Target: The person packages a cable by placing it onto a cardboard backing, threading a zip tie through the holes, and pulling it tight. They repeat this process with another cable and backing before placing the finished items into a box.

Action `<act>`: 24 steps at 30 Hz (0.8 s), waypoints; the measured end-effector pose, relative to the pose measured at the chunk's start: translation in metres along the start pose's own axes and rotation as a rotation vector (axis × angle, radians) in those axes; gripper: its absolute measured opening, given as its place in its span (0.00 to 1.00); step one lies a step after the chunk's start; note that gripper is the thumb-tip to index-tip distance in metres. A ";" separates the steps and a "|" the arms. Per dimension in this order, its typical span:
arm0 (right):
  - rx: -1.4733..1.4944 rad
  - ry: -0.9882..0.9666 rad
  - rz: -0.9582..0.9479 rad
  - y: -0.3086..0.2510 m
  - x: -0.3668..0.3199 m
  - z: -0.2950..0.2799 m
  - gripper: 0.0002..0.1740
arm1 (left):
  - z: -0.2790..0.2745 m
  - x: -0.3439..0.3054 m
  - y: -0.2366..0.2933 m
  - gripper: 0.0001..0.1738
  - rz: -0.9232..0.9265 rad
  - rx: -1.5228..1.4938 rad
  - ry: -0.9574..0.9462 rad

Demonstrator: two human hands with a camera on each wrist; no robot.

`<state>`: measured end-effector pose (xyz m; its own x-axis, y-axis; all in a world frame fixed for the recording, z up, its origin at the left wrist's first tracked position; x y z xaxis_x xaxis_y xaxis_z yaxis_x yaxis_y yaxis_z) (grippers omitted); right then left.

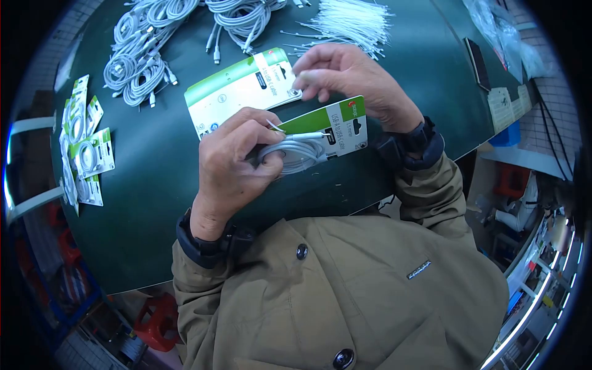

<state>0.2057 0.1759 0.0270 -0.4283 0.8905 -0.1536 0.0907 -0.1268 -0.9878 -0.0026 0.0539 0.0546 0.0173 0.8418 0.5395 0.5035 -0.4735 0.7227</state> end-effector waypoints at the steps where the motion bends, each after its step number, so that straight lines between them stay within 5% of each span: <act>1: 0.031 0.056 -0.029 -0.001 0.002 -0.005 0.17 | -0.002 0.001 -0.002 0.12 -0.030 -0.011 0.016; 6: 0.060 0.324 -0.434 -0.023 -0.008 -0.011 0.11 | -0.010 0.003 -0.016 0.11 -0.169 -0.041 0.037; 9: -0.245 0.169 -0.888 -0.038 -0.022 0.009 0.17 | -0.010 0.000 -0.020 0.11 -0.306 -0.074 0.076; 10: -0.360 0.174 -0.926 -0.048 -0.030 0.022 0.24 | -0.010 -0.001 -0.022 0.11 -0.359 -0.092 0.095; 17: -0.861 0.232 -1.099 -0.041 -0.049 0.059 0.27 | -0.019 -0.003 -0.034 0.09 -0.398 -0.071 0.161; 21: -0.939 0.252 -0.846 -0.026 -0.052 0.072 0.21 | -0.020 -0.003 -0.033 0.09 -0.410 -0.050 0.179; 24: -0.908 0.309 -0.939 -0.018 -0.049 0.076 0.17 | -0.019 -0.003 -0.034 0.09 -0.398 -0.027 0.172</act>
<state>0.1567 0.1011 0.0503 -0.4485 0.5563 0.6995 0.4884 0.8080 -0.3295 -0.0362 0.0627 0.0365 -0.3187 0.9060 0.2785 0.4187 -0.1290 0.8989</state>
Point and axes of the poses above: each hand's wrist, its own x-axis towards the middle knuckle, its own z-axis out of the palm, y = z × x, the point moved 3 cm from there along x, towards the middle knuckle, and after that the axes turned 13 degrees about y, right-handed, at the moved point
